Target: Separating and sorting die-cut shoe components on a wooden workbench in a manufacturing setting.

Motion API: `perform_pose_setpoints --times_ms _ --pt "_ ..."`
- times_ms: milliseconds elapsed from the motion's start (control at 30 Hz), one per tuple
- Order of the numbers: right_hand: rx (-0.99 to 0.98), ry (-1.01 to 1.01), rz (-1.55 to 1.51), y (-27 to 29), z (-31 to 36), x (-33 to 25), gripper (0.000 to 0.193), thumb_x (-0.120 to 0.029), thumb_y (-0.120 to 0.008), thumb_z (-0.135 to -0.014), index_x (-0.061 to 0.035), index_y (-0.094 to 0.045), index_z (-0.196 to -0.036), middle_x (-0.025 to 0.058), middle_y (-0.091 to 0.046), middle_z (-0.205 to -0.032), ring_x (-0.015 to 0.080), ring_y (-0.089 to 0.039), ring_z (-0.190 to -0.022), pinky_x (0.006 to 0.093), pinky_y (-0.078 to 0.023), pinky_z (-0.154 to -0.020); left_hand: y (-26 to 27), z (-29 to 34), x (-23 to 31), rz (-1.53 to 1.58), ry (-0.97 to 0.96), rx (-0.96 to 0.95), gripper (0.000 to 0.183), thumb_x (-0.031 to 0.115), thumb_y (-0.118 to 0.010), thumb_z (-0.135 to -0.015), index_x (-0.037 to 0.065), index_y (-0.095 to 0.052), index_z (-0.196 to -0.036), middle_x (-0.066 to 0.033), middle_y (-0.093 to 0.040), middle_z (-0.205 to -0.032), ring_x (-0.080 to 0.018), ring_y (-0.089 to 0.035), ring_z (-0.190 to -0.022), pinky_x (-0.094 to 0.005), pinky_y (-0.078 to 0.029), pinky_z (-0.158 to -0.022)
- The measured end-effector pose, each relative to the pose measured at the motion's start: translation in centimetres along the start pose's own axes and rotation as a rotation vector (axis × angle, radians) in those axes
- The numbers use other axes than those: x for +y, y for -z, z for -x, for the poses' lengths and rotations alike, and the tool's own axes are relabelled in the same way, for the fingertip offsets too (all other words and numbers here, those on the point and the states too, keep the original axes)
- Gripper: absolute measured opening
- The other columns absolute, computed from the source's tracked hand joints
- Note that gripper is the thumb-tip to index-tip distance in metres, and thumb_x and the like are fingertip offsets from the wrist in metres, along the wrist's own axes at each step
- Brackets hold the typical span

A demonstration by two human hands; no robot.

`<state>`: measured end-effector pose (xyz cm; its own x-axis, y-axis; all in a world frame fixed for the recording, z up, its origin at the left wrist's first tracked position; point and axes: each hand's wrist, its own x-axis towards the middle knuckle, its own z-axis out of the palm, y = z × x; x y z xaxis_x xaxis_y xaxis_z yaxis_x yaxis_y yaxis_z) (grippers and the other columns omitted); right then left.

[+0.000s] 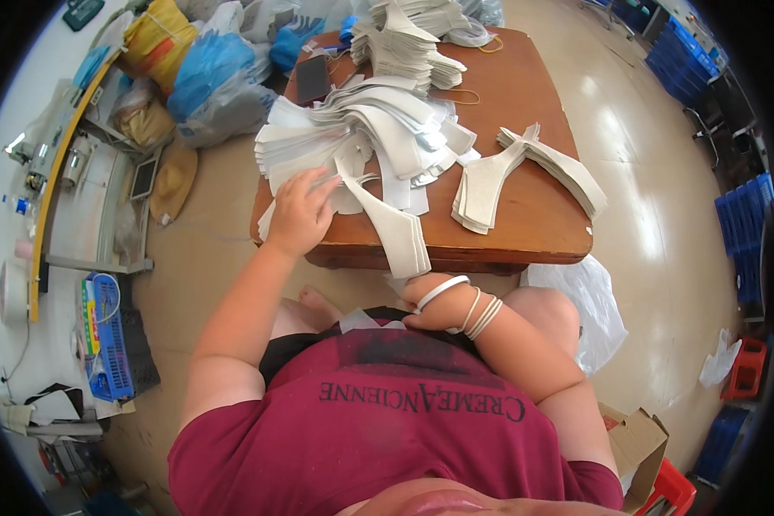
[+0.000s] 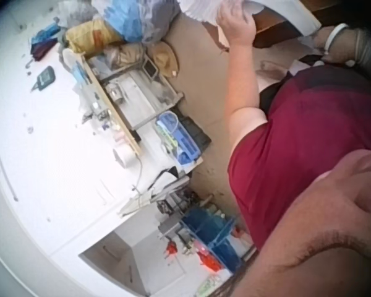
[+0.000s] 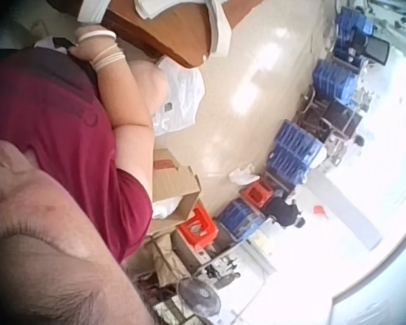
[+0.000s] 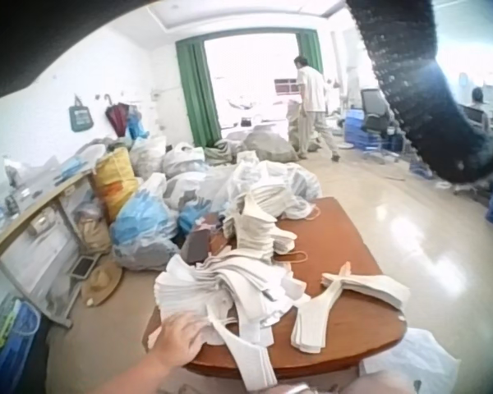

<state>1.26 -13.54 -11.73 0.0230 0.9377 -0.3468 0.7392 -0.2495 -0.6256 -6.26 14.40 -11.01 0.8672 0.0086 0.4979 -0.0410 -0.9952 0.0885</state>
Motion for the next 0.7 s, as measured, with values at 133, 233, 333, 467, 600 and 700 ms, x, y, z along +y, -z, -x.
perform_pose_setpoints --times_ms 133,233,333,467,600,700 --pt "0.294 0.226 -0.405 -2.2 -1.6 1.3 0.025 -0.027 -0.071 -0.081 -0.0035 -0.061 -0.078 0.0188 -0.068 -0.114 0.0358 -0.066 -0.095 0.0397 -0.052 -0.081 -1.4 -1.3 -0.2 0.101 0.083 0.105 0.028 0.01 -0.071 -0.078 0.012 -0.071 -0.106 -0.0089 -0.066 -0.109 -0.0301 -0.061 -0.101 -0.0429 -0.047 -0.088" --pt "0.516 -0.141 -0.62 -0.8 -1.6 0.6 0.027 -0.029 -0.069 -0.085 -0.0032 -0.063 -0.08 0.0141 -0.071 -0.093 0.0264 -0.065 -0.076 0.038 -0.052 -0.069 -2.6 -1.6 -0.9 0.122 0.126 0.106 0.016 0.013 -0.074 -0.078 0.009 -0.074 -0.093 -0.008 -0.069 -0.096 -0.0302 -0.062 -0.092 -0.0423 -0.049 -0.083" --pt "0.524 -0.446 -0.986 1.0 -1.2 0.9 0.037 -0.037 -0.067 -0.086 -0.0003 -0.064 -0.081 0.0058 -0.066 -0.072 0.0125 -0.055 -0.057 0.0297 -0.047 -0.054 -3.2 -1.6 -0.2 0.177 0.176 0.129 0.009 0.015 -0.075 -0.077 0.009 -0.075 -0.083 -0.0068 -0.07 -0.088 -0.0299 -0.063 -0.089 -0.0422 -0.049 -0.081" --pt "0.408 -0.309 -0.569 1.0 -0.2 0.1 0.035 -0.037 -0.068 -0.085 -0.0021 -0.062 -0.081 0.011 -0.064 -0.073 0.0219 -0.061 -0.062 0.0372 -0.049 -0.059 -3.4 -1.5 0.7 0.187 0.225 0.167 0.009 0.015 -0.076 -0.076 0.009 -0.074 -0.082 -0.0059 -0.07 -0.089 -0.0293 -0.062 -0.089 -0.0421 -0.047 -0.083" --pt "0.518 0.112 -0.364 -1.5 -0.5 0.5 0.031 -0.032 -0.073 -0.081 -0.0033 -0.062 -0.079 0.0152 -0.065 -0.082 0.0322 -0.064 -0.079 0.0411 -0.051 -0.071 -4.0 -2.0 0.8 0.137 0.322 0.134 0.022 0.013 -0.078 -0.074 0.01 -0.072 -0.095 -0.0044 -0.071 -0.09 -0.0276 -0.062 -0.091 -0.0422 -0.046 -0.085" --pt "0.646 0.197 -0.315 -1.5 -1.0 0.4 0.026 -0.028 -0.073 -0.081 -0.0039 -0.062 -0.079 0.0157 -0.064 -0.086 0.0347 -0.063 -0.082 0.0416 -0.051 -0.074 -4.2 -2.4 1.4 0.209 0.447 0.137 0.036 0.01 -0.079 -0.073 0.009 -0.068 -0.107 -0.0035 -0.071 -0.091 -0.0263 -0.063 -0.091 -0.0415 -0.046 -0.085"
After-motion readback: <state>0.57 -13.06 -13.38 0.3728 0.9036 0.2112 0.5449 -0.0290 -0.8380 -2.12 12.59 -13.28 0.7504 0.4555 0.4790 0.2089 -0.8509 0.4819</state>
